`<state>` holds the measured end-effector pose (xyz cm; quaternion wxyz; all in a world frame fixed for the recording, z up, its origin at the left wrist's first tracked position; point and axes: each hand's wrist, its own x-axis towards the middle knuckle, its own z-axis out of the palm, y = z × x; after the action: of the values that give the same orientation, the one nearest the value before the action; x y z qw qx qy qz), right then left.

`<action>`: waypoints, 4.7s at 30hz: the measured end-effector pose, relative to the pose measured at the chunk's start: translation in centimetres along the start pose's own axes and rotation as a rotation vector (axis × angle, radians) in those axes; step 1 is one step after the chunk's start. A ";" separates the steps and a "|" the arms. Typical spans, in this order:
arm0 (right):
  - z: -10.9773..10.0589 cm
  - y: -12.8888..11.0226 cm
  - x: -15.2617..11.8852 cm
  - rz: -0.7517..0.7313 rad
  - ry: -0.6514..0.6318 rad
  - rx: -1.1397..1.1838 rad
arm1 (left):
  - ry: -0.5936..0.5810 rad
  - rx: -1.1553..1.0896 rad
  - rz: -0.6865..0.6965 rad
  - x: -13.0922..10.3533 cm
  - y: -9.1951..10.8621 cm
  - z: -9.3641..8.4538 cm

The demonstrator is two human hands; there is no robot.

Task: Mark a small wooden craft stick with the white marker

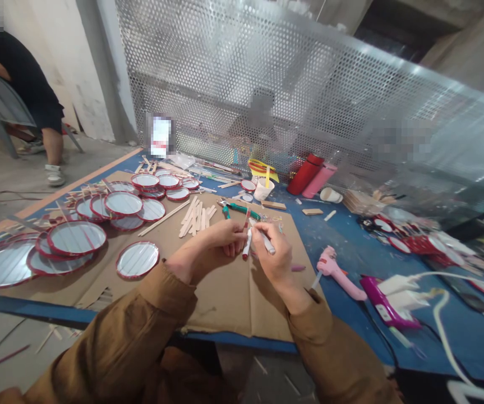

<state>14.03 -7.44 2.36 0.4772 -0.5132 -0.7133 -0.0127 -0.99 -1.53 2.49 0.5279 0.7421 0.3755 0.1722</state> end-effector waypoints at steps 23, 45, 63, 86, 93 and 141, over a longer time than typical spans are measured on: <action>-0.1 -0.3 0.1 -0.057 -0.038 0.017 | -0.006 -0.018 -0.002 0.3 -0.2 0.1; -0.2 -0.3 0.0 -0.046 -0.044 0.008 | 0.006 -0.015 0.003 0.1 -0.1 0.1; -0.1 -0.2 -0.1 -0.015 -0.055 -0.001 | -0.007 0.006 -0.002 0.4 -0.3 0.0; -0.1 0.0 -0.1 0.004 0.009 -0.001 | 0.012 -0.001 -0.004 0.3 -0.3 0.1; -0.1 -0.2 0.0 -0.005 -0.036 0.000 | 0.002 0.010 0.000 0.2 -0.2 0.0; -0.1 -0.5 -0.1 0.010 -0.071 0.008 | 0.020 -0.028 -0.010 -0.1 0.3 0.3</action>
<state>13.72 -7.81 2.59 0.4536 -0.5149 -0.7274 0.0108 -0.79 -1.83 2.66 0.5352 0.7310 0.3821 0.1821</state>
